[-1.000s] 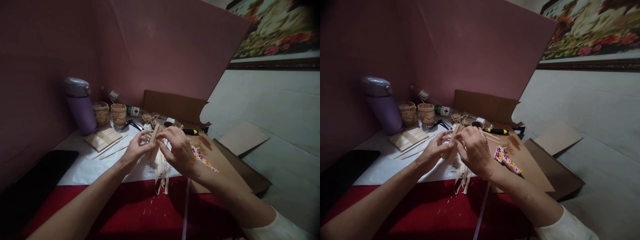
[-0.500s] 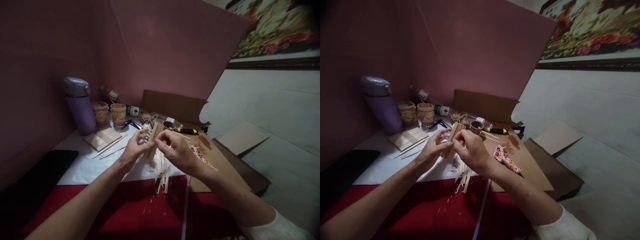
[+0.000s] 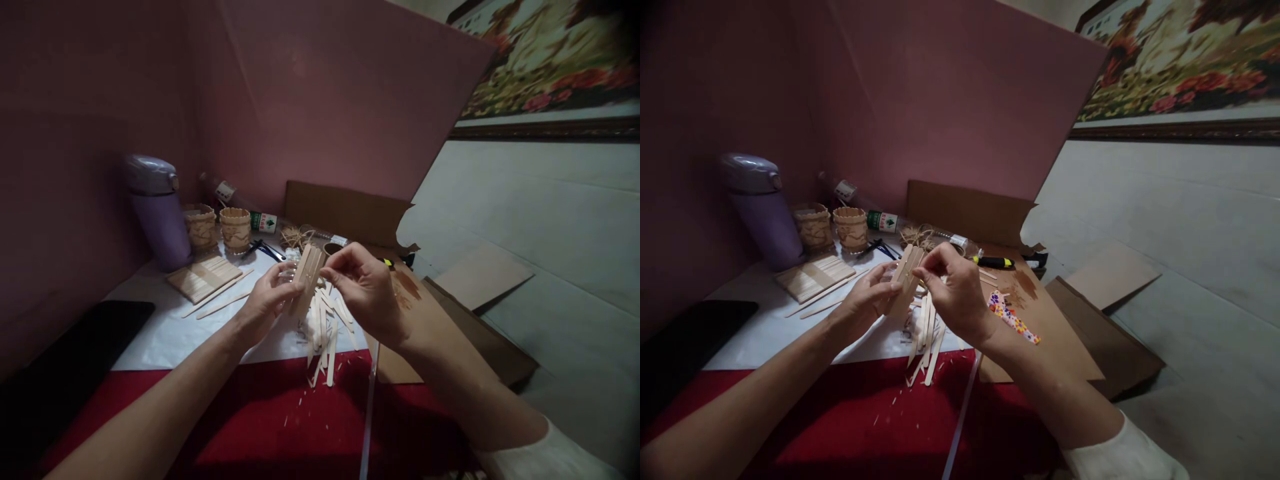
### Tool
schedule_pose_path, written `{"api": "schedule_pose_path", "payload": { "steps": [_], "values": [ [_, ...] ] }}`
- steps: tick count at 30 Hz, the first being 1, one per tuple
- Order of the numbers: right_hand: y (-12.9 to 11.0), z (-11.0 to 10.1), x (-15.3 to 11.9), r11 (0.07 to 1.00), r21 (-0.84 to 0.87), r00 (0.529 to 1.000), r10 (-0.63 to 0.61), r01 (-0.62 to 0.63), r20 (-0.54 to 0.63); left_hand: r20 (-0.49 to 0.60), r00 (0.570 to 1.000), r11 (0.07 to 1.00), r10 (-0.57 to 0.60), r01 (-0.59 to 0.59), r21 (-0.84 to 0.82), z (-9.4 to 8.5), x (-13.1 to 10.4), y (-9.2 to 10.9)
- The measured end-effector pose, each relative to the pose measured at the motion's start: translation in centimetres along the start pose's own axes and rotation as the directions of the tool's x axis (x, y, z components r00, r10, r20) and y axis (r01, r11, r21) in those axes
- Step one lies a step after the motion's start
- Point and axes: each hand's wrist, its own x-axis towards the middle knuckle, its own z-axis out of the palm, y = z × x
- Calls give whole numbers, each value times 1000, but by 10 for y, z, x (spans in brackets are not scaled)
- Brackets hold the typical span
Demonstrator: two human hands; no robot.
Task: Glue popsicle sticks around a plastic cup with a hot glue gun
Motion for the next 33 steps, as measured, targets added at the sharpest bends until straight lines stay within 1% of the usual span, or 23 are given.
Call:
{"api": "schedule_pose_path", "payload": {
  "steps": [2, 4, 6, 7, 13, 17, 20, 23, 25, 30, 33],
  "values": [
    [4, 3, -2, 989, -107, 994, -98, 102, 41, 12, 1000, 1000, -5, 5, 8, 0, 0, -1],
    [6, 4, -2, 957, -207, 977, -189, 205, 95, 12, 1000, 999, -9, 8, 36, 0, 0, -1],
    [6, 6, -1, 923, -280, 962, -235, 265, 136, 0, 1000, 998, -11, 11, 67, 0, 1, -3],
    [6, 6, 0, 914, -298, 959, -240, 275, 151, -2, 1000, 997, -11, 12, 75, -1, 1, -3],
    [8, 7, 3, 904, -345, 964, -204, 253, 170, -7, 1000, 995, 0, 0, 95, -3, 2, -5],
    [9, 6, 5, 883, -383, 961, -225, 271, 162, 8, 1000, 997, 1, -2, 77, -2, 1, -4],
    [8, 5, 6, 872, -390, 954, -287, 296, 84, 33, 999, 999, -11, 10, 47, -1, 1, -2],
    [3, 2, 5, 898, -329, 946, -321, 293, -35, 29, 999, 999, -31, 30, 17, -1, 0, -1],
    [1, 1, 3, 922, -272, 951, -302, 276, -60, 21, 999, 999, -35, 34, 9, 0, 1, 0],
    [4, 0, -2, 959, -172, 974, -228, 227, 17, 15, 999, 1000, -30, 31, -4, 1, 1, -1],
    [5, -1, -3, 977, -145, 987, -158, 156, -6, -3, 999, 999, -32, 32, 1, 2, 1, -1]
  ]
}}
